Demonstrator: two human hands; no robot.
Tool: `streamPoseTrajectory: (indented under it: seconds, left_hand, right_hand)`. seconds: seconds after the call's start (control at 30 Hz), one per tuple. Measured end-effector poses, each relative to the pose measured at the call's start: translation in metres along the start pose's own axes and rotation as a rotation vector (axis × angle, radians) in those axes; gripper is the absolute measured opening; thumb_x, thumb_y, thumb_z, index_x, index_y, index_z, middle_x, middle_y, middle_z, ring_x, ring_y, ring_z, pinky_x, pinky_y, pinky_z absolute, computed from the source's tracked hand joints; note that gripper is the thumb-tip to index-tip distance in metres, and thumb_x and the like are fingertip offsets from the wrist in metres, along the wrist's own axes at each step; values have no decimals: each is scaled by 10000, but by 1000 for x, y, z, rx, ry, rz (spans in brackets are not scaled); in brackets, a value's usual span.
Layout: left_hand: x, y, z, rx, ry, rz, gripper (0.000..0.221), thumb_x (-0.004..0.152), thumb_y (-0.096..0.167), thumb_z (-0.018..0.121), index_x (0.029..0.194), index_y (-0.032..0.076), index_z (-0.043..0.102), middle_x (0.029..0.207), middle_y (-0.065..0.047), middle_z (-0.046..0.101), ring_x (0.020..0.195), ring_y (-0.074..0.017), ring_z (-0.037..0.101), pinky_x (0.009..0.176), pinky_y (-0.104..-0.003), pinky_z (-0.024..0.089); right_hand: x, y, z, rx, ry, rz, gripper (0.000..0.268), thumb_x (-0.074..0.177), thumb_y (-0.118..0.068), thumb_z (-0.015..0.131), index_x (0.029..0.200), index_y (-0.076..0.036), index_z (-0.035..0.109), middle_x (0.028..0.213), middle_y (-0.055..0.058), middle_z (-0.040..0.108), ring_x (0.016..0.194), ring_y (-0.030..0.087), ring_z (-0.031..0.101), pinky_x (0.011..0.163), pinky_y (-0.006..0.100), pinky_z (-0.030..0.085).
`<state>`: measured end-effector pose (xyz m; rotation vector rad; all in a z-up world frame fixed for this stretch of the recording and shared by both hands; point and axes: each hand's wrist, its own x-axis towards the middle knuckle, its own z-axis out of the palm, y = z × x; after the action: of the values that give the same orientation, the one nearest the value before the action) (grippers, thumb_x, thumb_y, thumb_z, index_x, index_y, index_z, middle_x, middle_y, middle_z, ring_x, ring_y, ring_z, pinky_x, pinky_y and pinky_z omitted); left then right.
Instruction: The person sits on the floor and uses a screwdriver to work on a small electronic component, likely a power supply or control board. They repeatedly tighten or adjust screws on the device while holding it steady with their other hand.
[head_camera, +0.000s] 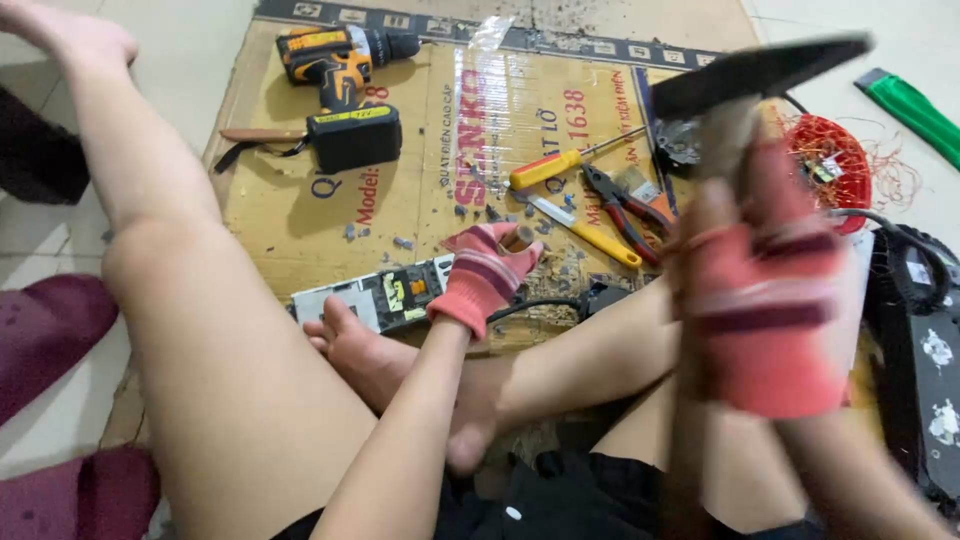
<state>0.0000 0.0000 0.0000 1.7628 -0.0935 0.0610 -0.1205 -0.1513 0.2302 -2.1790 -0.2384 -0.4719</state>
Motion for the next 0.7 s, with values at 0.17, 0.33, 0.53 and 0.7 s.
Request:
streamPoseTrajectory:
  seconds: [0.17, 0.33, 0.53, 0.7]
  left_hand:
    - [4, 1, 1, -24, 4, -135, 76, 773, 188, 759, 838, 148, 763, 741, -2, 734, 786, -166, 678, 855, -317, 462]
    - [-4, 7, -5, -29, 23, -45, 262, 785, 171, 752, 991, 10, 765, 884, -43, 788, 744, -129, 679, 717, -236, 565]
    - [1, -15, 0, -25, -4, 0, 168, 751, 132, 748, 901, 64, 783, 679, -19, 708, 576, -118, 569, 522, -247, 448]
    - [2, -17, 1, 43, 69, 15, 308, 775, 240, 759, 947, -14, 730, 804, -55, 759, 670, -140, 646, 637, -261, 542]
  right_hand:
    - [-5, 27, 47, 140, -342, 273, 504, 904, -13, 598, 1394, -130, 598, 1147, 128, 759, 891, 191, 723, 815, 299, 572]
    - [15, -9, 23, 212, -255, 33, 400, 960, -9, 527, 1353, -68, 571, 744, 29, 586, 478, 120, 509, 365, 230, 435]
    - [-26, 56, 44, 89, -325, 118, 629, 866, 5, 583, 1486, -56, 496, 904, 81, 715, 605, 131, 542, 523, 257, 470]
    - [4, -12, -4, -44, -48, 310, 377, 994, -124, 524, 1358, -103, 617, 654, 70, 598, 408, 190, 491, 311, 323, 374]
